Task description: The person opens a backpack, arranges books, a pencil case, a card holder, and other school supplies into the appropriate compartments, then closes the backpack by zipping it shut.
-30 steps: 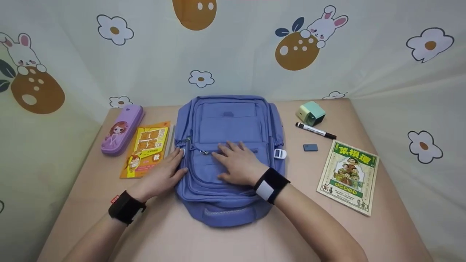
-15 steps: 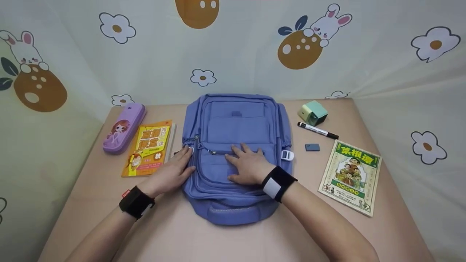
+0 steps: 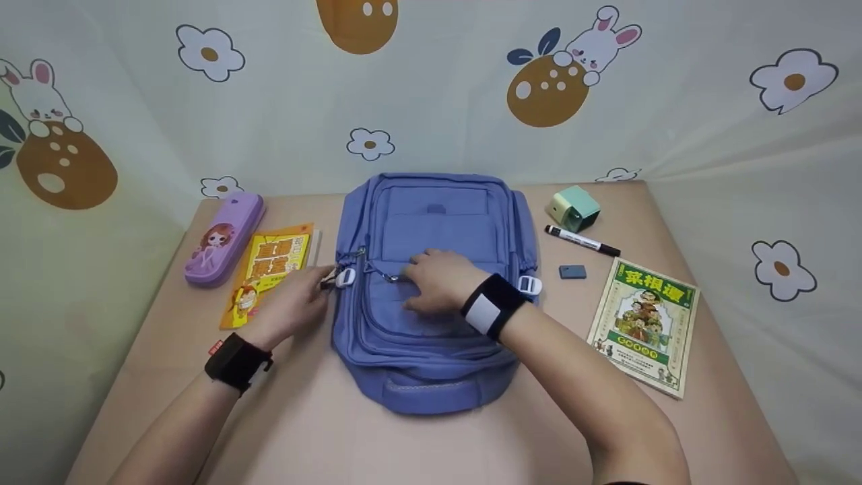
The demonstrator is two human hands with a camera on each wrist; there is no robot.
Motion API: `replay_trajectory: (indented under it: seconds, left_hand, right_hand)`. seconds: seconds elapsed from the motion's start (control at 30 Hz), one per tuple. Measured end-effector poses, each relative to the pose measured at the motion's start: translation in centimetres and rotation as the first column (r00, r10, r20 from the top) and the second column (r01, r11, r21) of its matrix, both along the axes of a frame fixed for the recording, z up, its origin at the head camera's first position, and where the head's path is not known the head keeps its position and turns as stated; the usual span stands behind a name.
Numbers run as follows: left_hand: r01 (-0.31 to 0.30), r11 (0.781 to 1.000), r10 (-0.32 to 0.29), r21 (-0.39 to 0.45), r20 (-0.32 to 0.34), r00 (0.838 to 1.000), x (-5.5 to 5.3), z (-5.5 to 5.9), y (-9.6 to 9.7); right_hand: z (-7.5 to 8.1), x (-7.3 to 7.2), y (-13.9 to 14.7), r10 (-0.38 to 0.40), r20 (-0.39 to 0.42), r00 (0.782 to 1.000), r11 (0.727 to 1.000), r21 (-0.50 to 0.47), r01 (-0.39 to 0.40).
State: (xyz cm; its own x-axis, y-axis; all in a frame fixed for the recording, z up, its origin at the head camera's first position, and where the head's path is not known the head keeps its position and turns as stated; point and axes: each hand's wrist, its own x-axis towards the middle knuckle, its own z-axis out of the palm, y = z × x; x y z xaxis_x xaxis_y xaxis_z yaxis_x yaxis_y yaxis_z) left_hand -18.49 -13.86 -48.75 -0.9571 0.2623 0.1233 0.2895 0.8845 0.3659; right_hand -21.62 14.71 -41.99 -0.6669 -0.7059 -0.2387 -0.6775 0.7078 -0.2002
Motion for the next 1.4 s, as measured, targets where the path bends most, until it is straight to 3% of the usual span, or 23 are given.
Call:
replay_trajectory:
  seconds: [0.2,0.4,0.5,0.67,0.9,1.07,1.4]
  left_hand:
    - [-0.051,0.992,0.044,-0.114,-0.060,0.997,-1.2,-0.8,-0.4]
    - [-0.101,0.987,0.089,-0.123,-0.099,0.991,-2.3,-1.7,-0.2]
    - [-0.108,0.987,0.094,-0.123,-0.109,0.990,-2.7,-2.1,-0.2]
    - [-0.103,0.985,0.086,-0.136,-0.122,0.989,-2.9,-2.4,-0.4]
    - [-0.072,0.996,0.065,-0.047,-0.128,0.990,-2.5,-1.8,-0.9]
    - [-0.043,0.999,0.042,-0.001,-0.142,0.989,-2.2,-1.4,-1.0]
    - [-0.057,0.997,0.058,0.042,-0.026,0.998,-1.7,-1.0,-1.1]
  right_hand:
    - [0.1,-1.5,-5.0,0.130,-0.119,0.984,0.991,-0.005,-0.131]
    - [-1.1,-2.5,-9.2,0.193,-0.182,0.964,0.980,-0.019,-0.199]
    - [-2.0,-2.9,-10.3,0.193,-0.203,0.960,0.981,0.009,-0.196]
    - [-3.0,-3.4,-11.0,0.155,-0.174,0.972,0.988,0.046,-0.149]
    - [-3.3,-3.7,-10.7,0.130,-0.142,0.981,0.987,-0.070,-0.141]
    - [-3.3,-3.7,-10.7,0.118,-0.152,0.981,0.986,-0.100,-0.134]
    - [-3.6,-3.8,-10.5,0.137,-0.134,0.982,0.981,-0.123,-0.153]
